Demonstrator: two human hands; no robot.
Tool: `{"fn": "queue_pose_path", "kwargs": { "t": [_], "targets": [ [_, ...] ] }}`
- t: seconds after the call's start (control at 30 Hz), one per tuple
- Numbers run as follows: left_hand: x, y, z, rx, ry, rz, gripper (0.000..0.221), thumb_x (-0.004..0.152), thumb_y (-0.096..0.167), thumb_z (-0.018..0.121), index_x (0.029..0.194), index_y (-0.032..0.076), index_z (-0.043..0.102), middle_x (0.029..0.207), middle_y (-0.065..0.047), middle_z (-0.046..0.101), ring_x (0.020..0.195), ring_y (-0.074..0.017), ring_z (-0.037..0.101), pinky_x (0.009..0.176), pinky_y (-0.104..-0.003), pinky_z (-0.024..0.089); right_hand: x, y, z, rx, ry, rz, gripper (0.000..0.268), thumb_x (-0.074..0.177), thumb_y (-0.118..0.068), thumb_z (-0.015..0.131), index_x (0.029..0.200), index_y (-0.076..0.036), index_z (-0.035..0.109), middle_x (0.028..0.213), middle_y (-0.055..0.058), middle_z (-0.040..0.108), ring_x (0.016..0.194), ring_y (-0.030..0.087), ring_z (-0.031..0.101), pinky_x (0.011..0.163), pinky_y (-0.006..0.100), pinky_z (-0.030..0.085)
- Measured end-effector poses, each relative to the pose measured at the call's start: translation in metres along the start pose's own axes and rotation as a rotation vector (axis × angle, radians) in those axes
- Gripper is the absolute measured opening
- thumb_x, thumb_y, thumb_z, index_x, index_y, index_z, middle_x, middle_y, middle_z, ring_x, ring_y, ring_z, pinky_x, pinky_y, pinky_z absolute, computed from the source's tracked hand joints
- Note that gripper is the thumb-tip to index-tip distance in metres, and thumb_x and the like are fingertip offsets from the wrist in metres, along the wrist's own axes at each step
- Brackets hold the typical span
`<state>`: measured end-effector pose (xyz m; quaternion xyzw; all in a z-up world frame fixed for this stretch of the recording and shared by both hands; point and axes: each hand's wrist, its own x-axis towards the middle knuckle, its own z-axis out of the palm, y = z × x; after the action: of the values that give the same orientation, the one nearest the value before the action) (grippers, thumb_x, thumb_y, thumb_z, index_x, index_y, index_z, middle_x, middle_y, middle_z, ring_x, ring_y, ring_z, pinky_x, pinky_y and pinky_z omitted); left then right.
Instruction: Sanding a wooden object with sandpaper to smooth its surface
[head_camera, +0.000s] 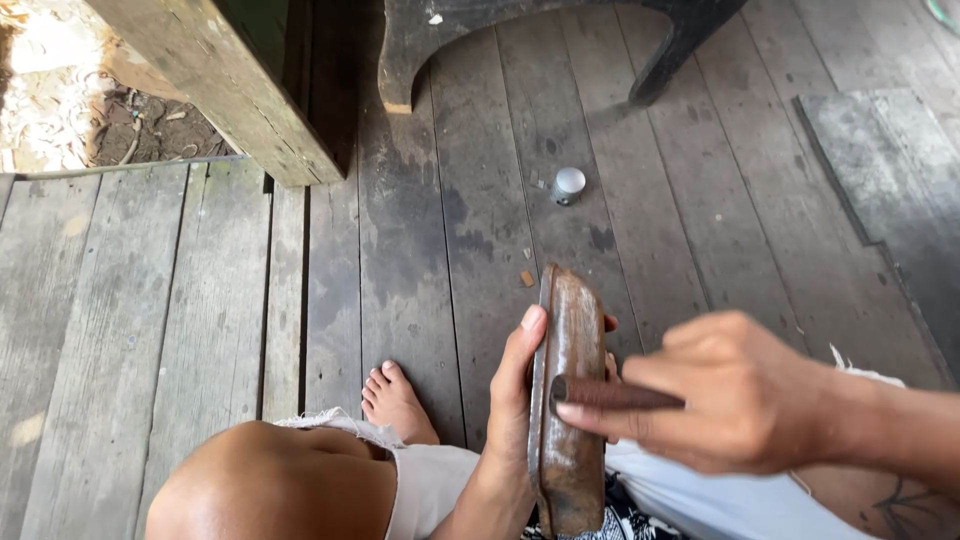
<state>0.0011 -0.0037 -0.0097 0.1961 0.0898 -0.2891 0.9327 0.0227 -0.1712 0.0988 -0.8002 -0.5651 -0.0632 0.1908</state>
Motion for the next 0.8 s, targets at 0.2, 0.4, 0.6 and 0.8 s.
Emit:
{"fn": "queue_pose_path", "kwargs": {
  "t": [0.2,0.4,0.6,0.8],
  "targets": [
    [0.002,0.003,0.010,-0.037,0.140,0.013,0.068,0.090,0.050,0.051,0.130,-0.006,0.058,0.114,-0.021,0.065,0.079,-0.0220,0.063,0.066,-0.035,0.053,0.006,-0.004,-0.006,0.075,-0.036,-0.016,0.027,0.085,-0.010,0.072,0.111,-0.006,0.079,0.065,0.000,0.054,0.041,0.015,0.034,0.039,0.030,0.031],
    [0.002,0.001,0.007,0.043,0.068,-0.036,0.073,0.092,0.058,0.048,0.122,-0.007,0.062,0.078,-0.017,0.064,0.052,-0.0189,0.061,0.038,-0.029,0.048,0.002,0.009,0.002,-0.102,0.045,-0.035,0.030,0.085,-0.011,0.071,0.114,-0.013,0.078,0.054,-0.007,0.044,0.039,0.008,0.026,0.034,0.028,0.024],
    [0.004,-0.002,0.004,-0.070,0.064,-0.084,0.065,0.094,0.058,0.051,0.113,-0.003,0.066,0.085,-0.015,0.067,0.058,-0.0182,0.061,0.043,-0.028,0.048,-0.001,0.021,0.003,-0.126,0.032,-0.034,0.035,0.079,-0.011,0.074,0.114,-0.009,0.077,0.069,-0.003,0.066,0.038,0.007,0.034,0.035,0.027,0.029],
    [0.003,0.001,0.007,-0.030,0.063,-0.096,0.079,0.090,0.063,0.047,0.120,-0.008,0.064,0.074,-0.018,0.063,0.052,-0.0208,0.060,0.040,-0.031,0.049,-0.007,0.024,0.001,-0.067,0.007,0.048,0.040,0.080,-0.018,0.077,0.120,-0.011,0.075,0.079,0.000,0.069,0.039,0.012,0.039,0.039,0.028,0.035]
  ]
}}
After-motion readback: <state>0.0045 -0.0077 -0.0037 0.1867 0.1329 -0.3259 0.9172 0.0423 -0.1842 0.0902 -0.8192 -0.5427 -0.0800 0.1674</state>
